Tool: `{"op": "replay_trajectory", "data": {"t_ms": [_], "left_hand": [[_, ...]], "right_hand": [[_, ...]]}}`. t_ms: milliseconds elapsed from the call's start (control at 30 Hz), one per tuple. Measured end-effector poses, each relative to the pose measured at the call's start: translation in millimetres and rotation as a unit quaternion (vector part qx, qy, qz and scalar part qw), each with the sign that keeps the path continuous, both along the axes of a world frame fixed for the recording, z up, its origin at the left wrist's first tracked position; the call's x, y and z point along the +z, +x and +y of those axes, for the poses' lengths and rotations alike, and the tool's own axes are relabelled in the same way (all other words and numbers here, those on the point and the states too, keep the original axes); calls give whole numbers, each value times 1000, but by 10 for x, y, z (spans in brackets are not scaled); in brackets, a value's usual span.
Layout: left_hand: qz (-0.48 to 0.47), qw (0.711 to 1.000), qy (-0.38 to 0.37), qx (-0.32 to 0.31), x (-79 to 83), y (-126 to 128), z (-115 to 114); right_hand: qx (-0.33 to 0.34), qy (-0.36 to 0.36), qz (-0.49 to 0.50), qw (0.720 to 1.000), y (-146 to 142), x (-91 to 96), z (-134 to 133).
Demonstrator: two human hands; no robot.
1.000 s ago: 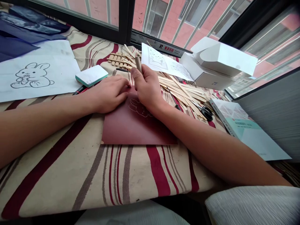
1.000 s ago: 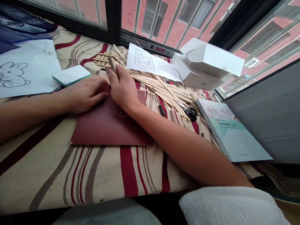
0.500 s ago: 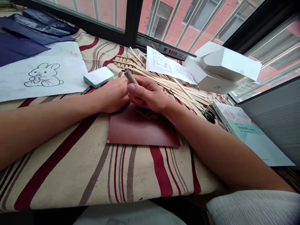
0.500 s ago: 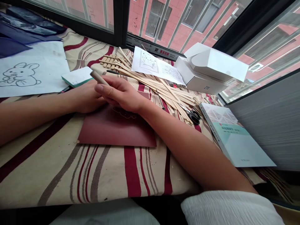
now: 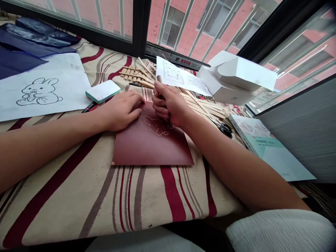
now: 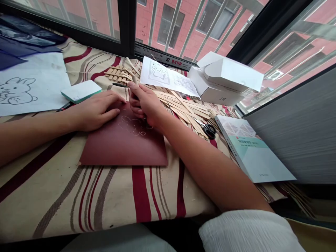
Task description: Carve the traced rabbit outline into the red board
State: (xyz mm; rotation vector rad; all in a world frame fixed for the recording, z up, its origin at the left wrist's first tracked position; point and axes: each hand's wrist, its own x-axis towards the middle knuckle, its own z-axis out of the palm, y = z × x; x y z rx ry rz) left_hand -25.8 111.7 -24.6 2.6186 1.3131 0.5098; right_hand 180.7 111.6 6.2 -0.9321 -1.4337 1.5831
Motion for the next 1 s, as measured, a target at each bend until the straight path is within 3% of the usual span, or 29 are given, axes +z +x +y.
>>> {"op": "replay_trajectory", "data": {"t_ms": [33,100,133,167,200,267,300,333,400,467,500,567,600,633,800,1000], "left_hand": [[1,1000,2,-1,-3,-4,1],[1,1000,8,-3,-12,-13,2],[1,1000,10,-3,-15,-16,2],[0,1000,11,-3,-17,-18,1],[-1,1000,9,-1,-16,-20,0],[-2,1000,-3,2,-7,-22,-6],[-2,1000,-10,5,0,-24,-9],[-3,1000,-16,7,5,-26,-12],[-6,1000,-22,8,9,-34,-13],[-8,1000,-23,3,-4,-46,-7],[-10,1000,-22,2,-17,-54,-1],[-17,1000,-13,1,-54,-74,15],[-24,1000,-5,4,-74,-85,24],[-28,1000,2,2,-92,-96,33],[-37,999,17,-13,-138,-133,57],[-33,999,16,-9,-126,-126,44]], "right_hand": [[87,-30,-8,996,107,61,-10],[273,-69,-40,959,301,141,-25],[344,-94,-58,932,375,153,-24],[367,-100,-69,922,431,148,-14],[338,-89,-68,934,468,131,5],[153,-19,-16,988,506,90,52],[70,7,13,997,515,78,73],[48,10,29,998,523,75,87],[194,-49,-10,980,542,88,98],[341,-94,-77,932,566,104,105],[334,-85,-93,934,579,109,118],[137,-2,-49,989,606,124,161],[24,41,-18,999,618,141,184],[-35,64,7,997,626,166,200],[-24,146,53,988,544,328,117],[24,110,75,991,327,261,-20]]}}
